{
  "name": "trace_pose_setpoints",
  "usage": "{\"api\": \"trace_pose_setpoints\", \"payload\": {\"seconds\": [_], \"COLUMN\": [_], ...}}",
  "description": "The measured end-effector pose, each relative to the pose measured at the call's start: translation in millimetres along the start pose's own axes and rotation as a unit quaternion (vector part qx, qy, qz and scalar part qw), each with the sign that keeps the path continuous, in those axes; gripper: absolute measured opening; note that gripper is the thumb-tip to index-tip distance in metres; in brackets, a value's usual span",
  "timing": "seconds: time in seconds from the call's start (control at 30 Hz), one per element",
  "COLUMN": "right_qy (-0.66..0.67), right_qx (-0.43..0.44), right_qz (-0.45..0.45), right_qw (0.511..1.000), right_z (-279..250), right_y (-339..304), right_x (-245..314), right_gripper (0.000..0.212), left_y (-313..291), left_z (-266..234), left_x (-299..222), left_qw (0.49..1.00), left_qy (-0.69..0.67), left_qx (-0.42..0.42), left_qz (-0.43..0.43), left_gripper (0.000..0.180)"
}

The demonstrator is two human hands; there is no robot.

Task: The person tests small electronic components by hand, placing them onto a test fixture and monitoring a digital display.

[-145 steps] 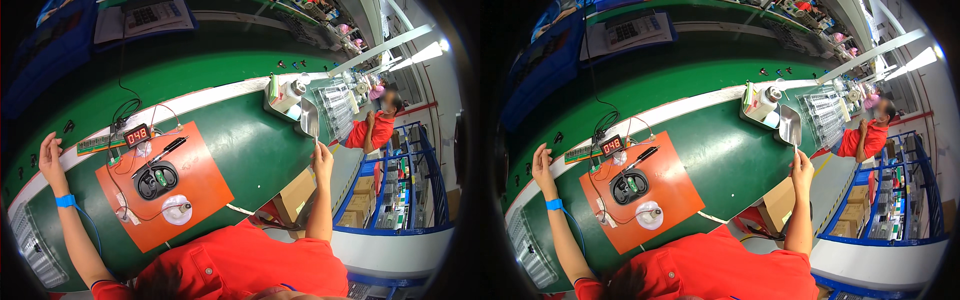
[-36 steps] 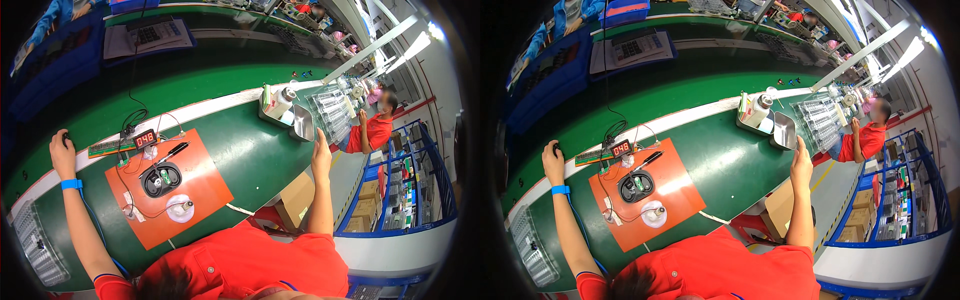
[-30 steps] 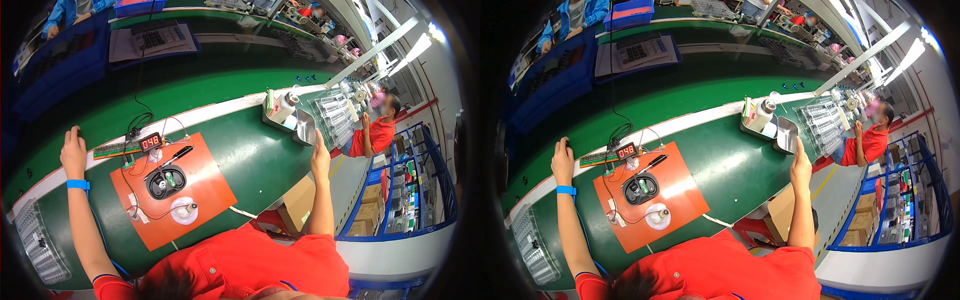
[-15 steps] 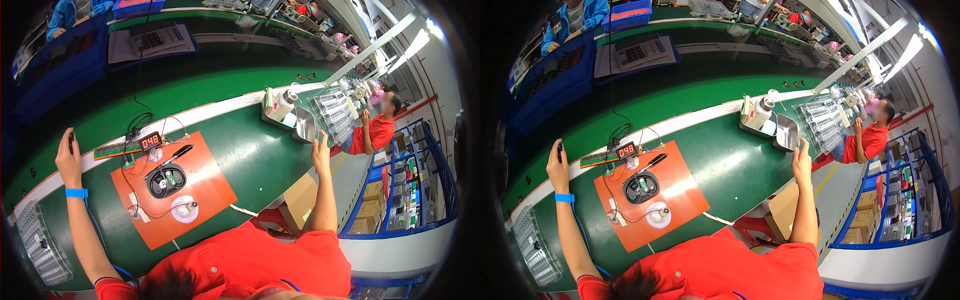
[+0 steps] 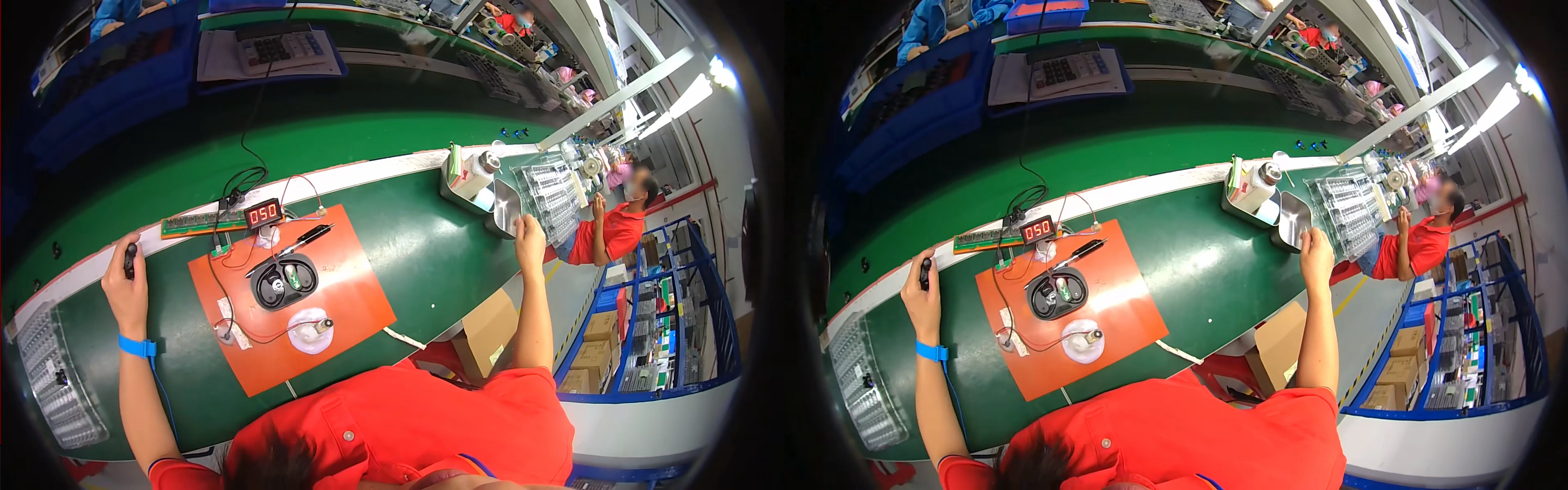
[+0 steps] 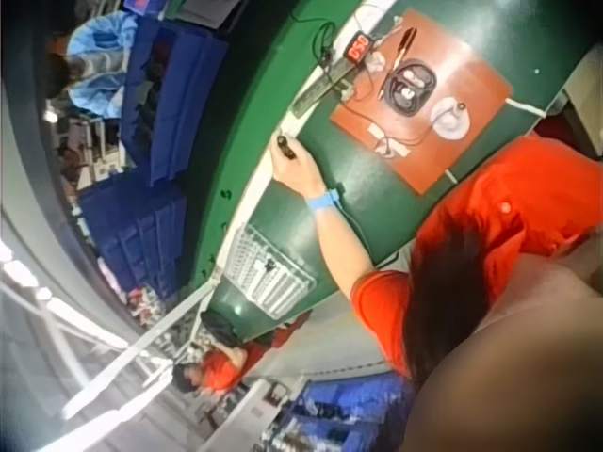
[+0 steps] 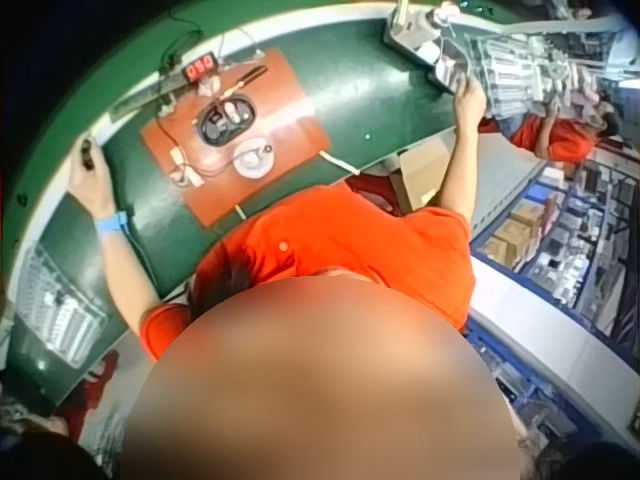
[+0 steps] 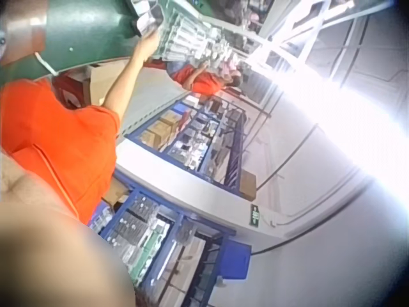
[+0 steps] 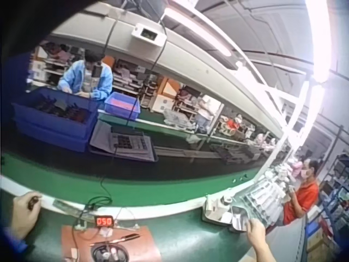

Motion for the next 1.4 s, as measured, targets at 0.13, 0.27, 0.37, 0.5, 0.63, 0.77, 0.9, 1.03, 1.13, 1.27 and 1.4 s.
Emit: {"api": "trace_pose_setpoints", "payload": {"seconds": [0.13, 0.27, 0.37, 0.5, 0.63, 0.77, 0.9, 1.03, 1.13, 1.27, 1.4], "right_qy": [0.006, -0.049, -0.079, -0.107, -0.046, -0.07, -0.035, 0.223, 0.292, 0.369, 0.377], "right_qx": [0.018, 0.093, 0.136, 0.149, 0.118, 0.156, 0.147, 0.274, 0.302, 0.301, 0.278], "right_qz": [0.011, 0.096, 0.16, 0.201, 0.105, 0.087, 0.095, 0.029, -0.039, -0.021, -0.019], "right_qw": [1.0, 0.99, 0.975, 0.962, 0.986, 0.981, 0.984, 0.935, 0.907, 0.879, 0.883], "right_z": [0, -8, -9, -7, -6, -18, -26, -18, 6, 42, 65], "right_y": [8, 19, 26, 30, 29, 23, 13, -15, -34, -30, -25], "right_x": [6, 16, 20, 4, -2, 9, 37, 98, 153, 174, 176], "right_gripper": [0.027, 0.035, 0.04, 0.053, 0.066, 0.076, 0.072, 0.062, 0.057, 0.045, 0.026], "left_y": [-1, -1, 0, 0, -1, -1, 0, 0, 0, 2, 0], "left_z": [-2, 0, 0, 1, 0, -1, 0, 2, 1, 4, 4], "left_x": [0, -1, -2, -1, 0, -1, -1, -3, -3, -5, -6], "left_qw": [1.0, 1.0, 1.0, 1.0, 1.0, 1.0, 1.0, 1.0, 1.0, 0.999, 0.998], "left_qy": [-0.009, -0.005, -0.002, 0.002, -0.004, 0.001, -0.003, 0.004, 0.009, 0.005, -0.002], "left_qx": [-0.003, -0.004, 0.001, -0.01, -0.006, 0.005, -0.005, -0.016, -0.013, -0.021, -0.032], "left_qz": [0.003, 0.006, 0.005, 0.019, 0.015, 0.004, 0.015, 0.024, 0.025, 0.047, 0.057], "left_gripper": [0.019, 0.019, 0.019, 0.019, 0.018, 0.017, 0.016, 0.014, 0.014, 0.014, 0.014]}}
Point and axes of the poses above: each hand's wrist, its own y-axis towards the middle knuckle, its own z-axis out of the palm, x = y × z, the point moved 2 cm from there along y, towards the middle knuckle, and after that the axes turned 1 degree about x, right-handed, at the moved point
